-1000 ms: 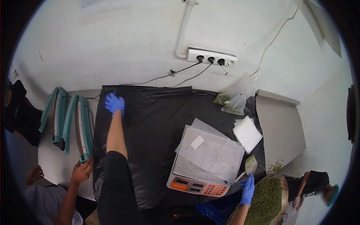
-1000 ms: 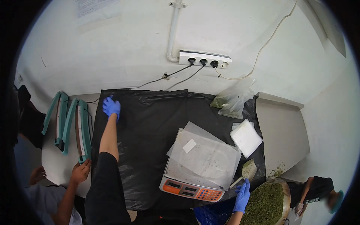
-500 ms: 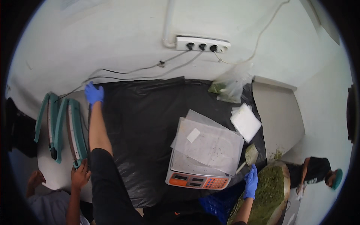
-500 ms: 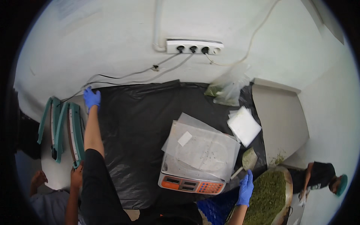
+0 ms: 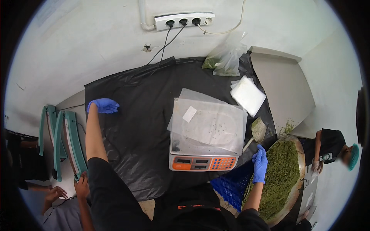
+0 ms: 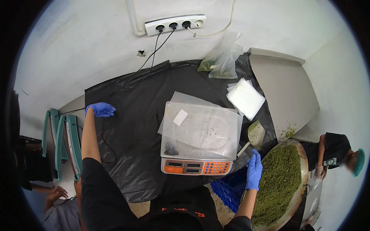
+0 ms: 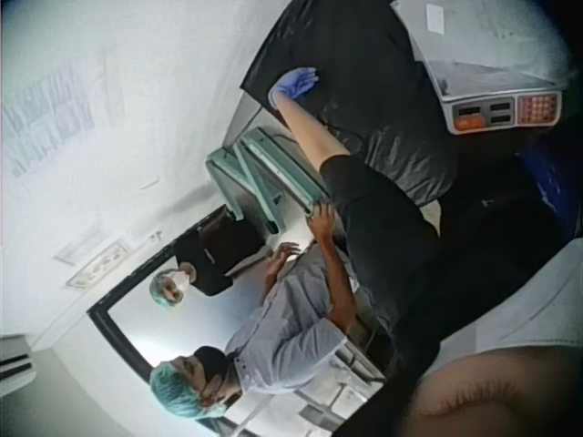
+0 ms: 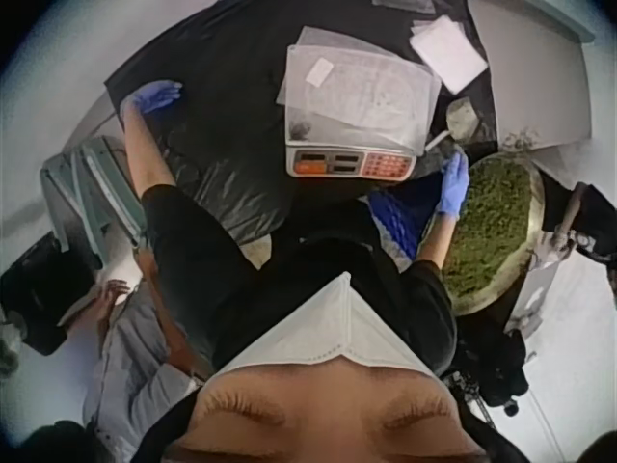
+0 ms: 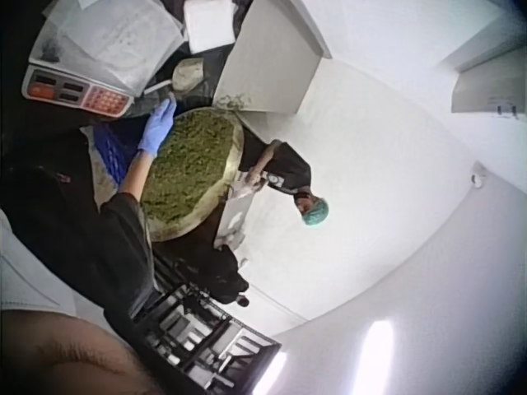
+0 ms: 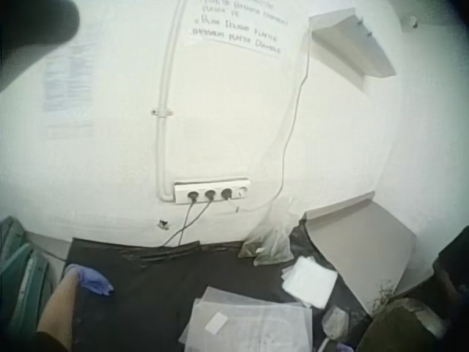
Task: The person uses a metal scoop to stir and turn a large pile of green dried herbs in a wide metal basin. They then move to a nearby table, place a sheet of white paper on a digital scale, and prepare to weigh the herbs. Another person is visible in the background working at a separate station.
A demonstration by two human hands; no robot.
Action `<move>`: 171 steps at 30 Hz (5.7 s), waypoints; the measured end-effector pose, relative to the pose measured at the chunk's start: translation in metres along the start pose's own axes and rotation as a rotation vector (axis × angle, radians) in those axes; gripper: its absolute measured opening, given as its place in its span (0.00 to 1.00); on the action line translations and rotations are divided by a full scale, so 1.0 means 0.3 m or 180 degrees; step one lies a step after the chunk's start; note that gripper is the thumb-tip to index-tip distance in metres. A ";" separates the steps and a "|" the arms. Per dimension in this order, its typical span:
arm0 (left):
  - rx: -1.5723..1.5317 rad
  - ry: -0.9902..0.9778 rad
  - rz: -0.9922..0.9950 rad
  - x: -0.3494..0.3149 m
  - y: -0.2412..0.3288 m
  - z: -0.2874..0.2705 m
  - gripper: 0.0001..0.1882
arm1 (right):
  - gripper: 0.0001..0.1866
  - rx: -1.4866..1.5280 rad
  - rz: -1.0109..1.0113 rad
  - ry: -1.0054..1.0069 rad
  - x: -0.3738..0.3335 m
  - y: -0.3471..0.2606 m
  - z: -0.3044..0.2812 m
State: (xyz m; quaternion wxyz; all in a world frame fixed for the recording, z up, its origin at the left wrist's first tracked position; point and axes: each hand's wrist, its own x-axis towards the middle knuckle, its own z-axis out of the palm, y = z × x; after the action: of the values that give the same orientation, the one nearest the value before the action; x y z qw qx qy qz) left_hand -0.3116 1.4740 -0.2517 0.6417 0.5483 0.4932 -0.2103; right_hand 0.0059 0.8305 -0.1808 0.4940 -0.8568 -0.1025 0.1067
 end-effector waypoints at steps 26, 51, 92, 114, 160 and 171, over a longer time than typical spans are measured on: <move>0.0120 0.0905 0.4419 -0.443 0.145 1.274 0.05 | 0.18 0.0884 0.0570 -0.0078 -0.001 0.011 0.033; 0.0053 0.0864 0.3596 -0.329 0.109 1.643 0.05 | 0.10 0.2443 0.0315 0.0061 -0.174 0.075 0.173; 0.0248 -0.2033 0.2741 -0.566 0.128 1.658 0.17 | 0.13 0.3270 -0.0444 -0.1432 -0.524 -0.033 -0.220; -0.1276 -0.3618 0.1373 -0.592 0.158 1.921 0.39 | 0.16 -0.3222 0.4043 0.1121 -1.208 0.801 -1.064; 0.1544 -0.2658 0.4152 -0.492 0.200 2.955 0.39 | 0.27 -0.2898 0.1631 0.1974 -0.931 0.653 -1.484; 0.2038 -0.2998 0.4032 -0.589 0.196 3.192 0.52 | 0.24 -0.3449 0.0578 0.1204 -0.873 0.480 -1.524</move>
State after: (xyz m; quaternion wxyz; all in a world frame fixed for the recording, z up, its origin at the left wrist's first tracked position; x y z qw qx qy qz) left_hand 0.0462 0.5719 -0.1540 0.5905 0.7311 -0.3084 -0.1472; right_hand -0.1046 0.3089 -0.0609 -0.0163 -0.9969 0.0214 -0.0739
